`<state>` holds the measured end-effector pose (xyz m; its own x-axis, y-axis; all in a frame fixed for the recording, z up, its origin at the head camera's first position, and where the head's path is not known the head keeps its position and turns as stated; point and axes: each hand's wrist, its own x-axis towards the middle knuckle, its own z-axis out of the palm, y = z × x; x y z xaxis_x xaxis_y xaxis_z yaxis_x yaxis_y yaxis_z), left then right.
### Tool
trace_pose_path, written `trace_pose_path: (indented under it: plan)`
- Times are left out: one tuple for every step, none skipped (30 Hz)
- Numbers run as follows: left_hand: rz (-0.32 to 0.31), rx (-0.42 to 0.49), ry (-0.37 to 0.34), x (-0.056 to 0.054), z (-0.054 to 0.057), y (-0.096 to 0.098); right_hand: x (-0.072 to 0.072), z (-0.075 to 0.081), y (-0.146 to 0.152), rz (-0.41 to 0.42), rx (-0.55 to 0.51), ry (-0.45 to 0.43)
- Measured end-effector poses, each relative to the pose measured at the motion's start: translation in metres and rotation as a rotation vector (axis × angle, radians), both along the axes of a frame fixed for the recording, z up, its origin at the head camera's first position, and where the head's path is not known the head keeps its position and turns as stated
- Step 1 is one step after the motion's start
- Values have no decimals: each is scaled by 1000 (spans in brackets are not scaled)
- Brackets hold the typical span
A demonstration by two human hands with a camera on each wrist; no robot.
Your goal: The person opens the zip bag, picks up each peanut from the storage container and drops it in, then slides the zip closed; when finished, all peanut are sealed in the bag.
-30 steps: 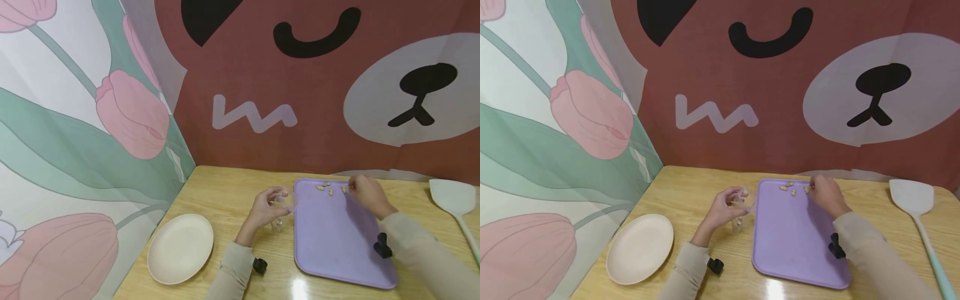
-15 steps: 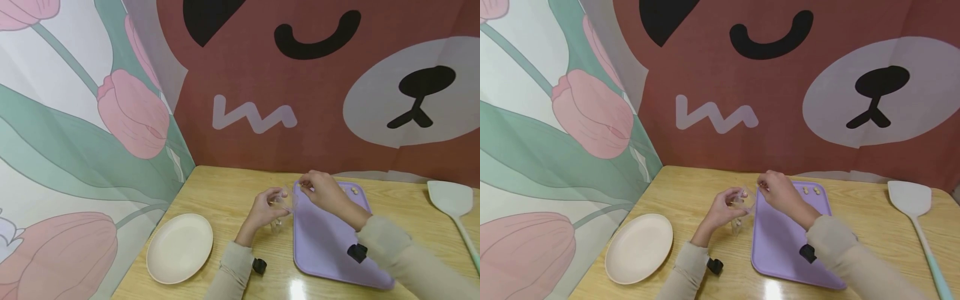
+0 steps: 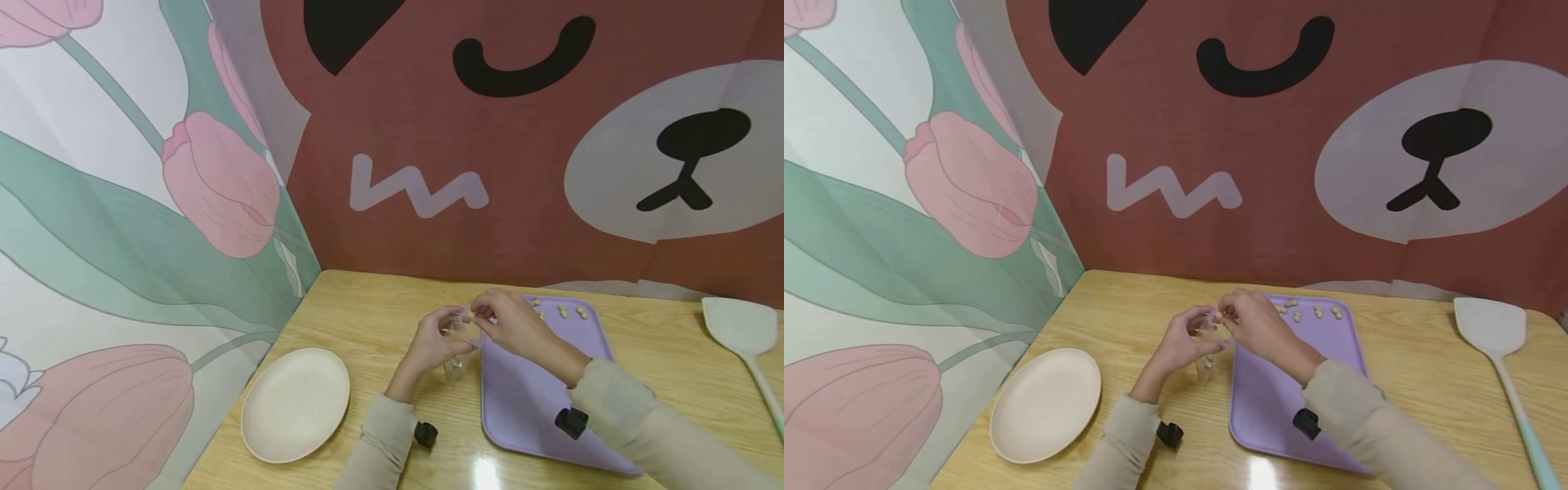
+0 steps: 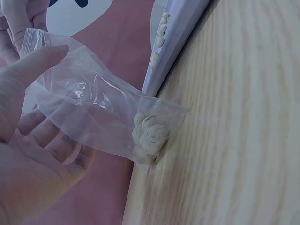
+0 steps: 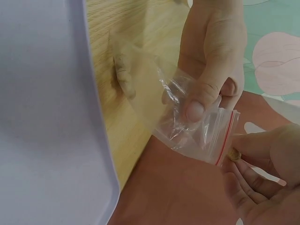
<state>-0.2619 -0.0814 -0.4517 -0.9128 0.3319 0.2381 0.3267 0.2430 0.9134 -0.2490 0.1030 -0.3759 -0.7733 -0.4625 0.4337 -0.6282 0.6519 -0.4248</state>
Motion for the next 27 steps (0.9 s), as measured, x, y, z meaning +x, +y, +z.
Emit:
trace_pose_path:
  plan:
    - [-1, -2, 2, 0, 0, 0, 0, 0, 0, -2, 2, 4]
    - [-2, -5, 5, 0, 0, 1, 0, 0, -1, -3, 4, 7]
    - [-2, -5, 5, 0, -1, 1, 1, 1, -1, -5, 6, 9]
    - [0, -7, 6, -1, -1, 1, 1, 1, -1, -6, 6, 8]
    - [3, -9, 7, -1, -1, 2, 1, 1, -1, -8, 7, 6]
    - [8, -12, 8, -1, -1, 2, 1, 1, -1, -11, 9, 4]
    - [11, -16, 9, -1, -1, 2, 2, 1, -1, -13, 7, 2]
    - [16, -21, 9, -1, -1, 3, 2, 1, -1, -18, 10, -2]
    - [20, -26, 8, -1, -1, 3, 2, 1, -1, -21, 11, -6]
    - [23, -28, 7, -1, -1, 3, 2, 1, -1, -24, 12, -9]
    - [25, -31, 6, -1, -1, 3, 3, 1, -1, -28, 12, -13]
    - [27, -33, 3, -1, -1, 3, 3, 1, -1, -30, 13, -15]
    - [27, -34, 1, 0, -1, 3, 3, 1, -1, -31, 12, -16]
    - [27, -33, 0, 0, -1, 3, 3, 1, -1, -33, 14, -16]
    - [26, -29, 1, 0, -1, 3, 3, 1, -1, -32, 14, -15]
    - [24, -26, -1, 0, -1, 3, 3, 1, -2, -33, 13, -12]
    - [22, -24, -1, 0, -1, 3, 3, 1, -2, -32, 14, -9]
    - [22, -23, -1, 0, -1, 3, 3, 0, -2, -30, 12, -6]
    - [21, -21, -2, 0, -1, 3, 3, 0, -2, -28, 11, -2]
    - [19, -21, -1, 0, -1, 2, 3, 0, -3, -25, 10, 0]
    - [19, -22, -1, 0, -1, 2, 3, 0, -3, -23, 8, 2]
    - [19, -24, -1, 0, -1, 2, 3, 0, -3, -20, 6, 5]
    - [19, -26, 2, 0, -1, 2, 3, -1, -4, -18, 6, 5]
    - [20, -27, 4, 0, -1, 1, 3, 0, -4, -18, 6, 2]
    - [19, -27, 8, 0, -1, 1, 3, 0, -4, -19, 8, -3]
    - [20, -27, 12, 0, -1, 1, 3, 1, -3, -22, 10, -12]
    - [18, -23, 15, 0, -1, 1, 2, 1, -2, -29, 11, -22]
